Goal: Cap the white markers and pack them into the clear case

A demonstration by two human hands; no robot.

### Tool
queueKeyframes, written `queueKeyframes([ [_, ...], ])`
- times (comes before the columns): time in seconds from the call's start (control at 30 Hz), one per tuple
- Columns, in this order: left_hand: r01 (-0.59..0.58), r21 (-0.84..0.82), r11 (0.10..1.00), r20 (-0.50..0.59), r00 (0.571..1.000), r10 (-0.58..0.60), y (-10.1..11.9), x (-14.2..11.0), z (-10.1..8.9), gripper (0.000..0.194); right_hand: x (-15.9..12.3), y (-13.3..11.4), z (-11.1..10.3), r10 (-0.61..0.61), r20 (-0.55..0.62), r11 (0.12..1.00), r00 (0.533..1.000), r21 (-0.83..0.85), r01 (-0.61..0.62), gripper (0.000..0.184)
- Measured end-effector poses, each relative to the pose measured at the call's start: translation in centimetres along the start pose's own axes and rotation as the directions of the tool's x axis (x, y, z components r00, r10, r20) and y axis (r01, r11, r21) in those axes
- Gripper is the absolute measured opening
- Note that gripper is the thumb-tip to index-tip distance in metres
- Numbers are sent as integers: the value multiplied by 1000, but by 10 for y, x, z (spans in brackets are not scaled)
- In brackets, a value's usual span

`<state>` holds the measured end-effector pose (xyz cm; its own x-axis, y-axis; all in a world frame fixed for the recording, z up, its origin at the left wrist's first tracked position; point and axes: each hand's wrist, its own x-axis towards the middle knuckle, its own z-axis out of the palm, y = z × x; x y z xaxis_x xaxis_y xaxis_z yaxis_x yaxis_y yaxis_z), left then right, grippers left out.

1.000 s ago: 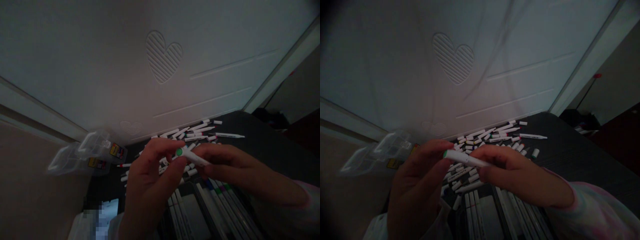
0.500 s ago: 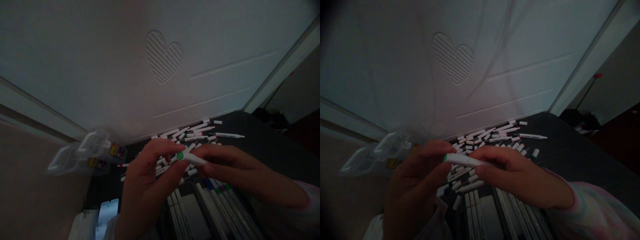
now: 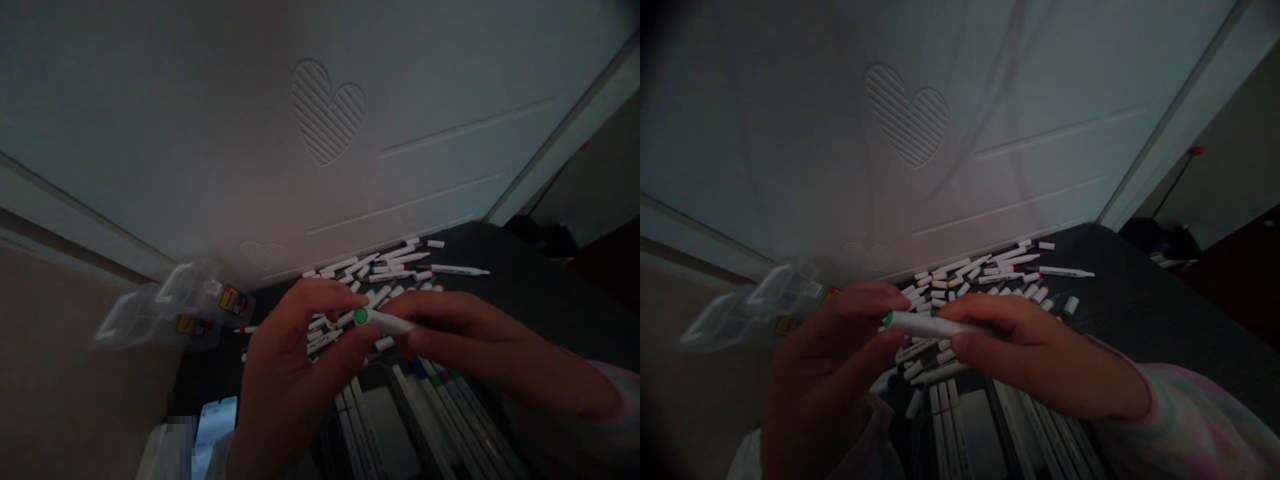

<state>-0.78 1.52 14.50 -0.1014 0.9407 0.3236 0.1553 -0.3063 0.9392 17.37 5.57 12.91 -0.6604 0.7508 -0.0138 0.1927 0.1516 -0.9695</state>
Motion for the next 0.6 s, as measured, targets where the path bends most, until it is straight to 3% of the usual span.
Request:
queueKeyframes([
  [0.2,23,-43,999,-54,998,-26,0,-2,5,13,0,-1,0,7,-9,1000,1000,-9,-7,28],
  [0.4,-24,51,998,71,997,20,-2,-1,-4,21,0,1,1,0,-15,1000,1000,-7,0,27],
  [0.6,-67,84,994,87,994,60,-2,1,-4,24,1,-1,0,-54,-17,998,998,-29,53,27],
])
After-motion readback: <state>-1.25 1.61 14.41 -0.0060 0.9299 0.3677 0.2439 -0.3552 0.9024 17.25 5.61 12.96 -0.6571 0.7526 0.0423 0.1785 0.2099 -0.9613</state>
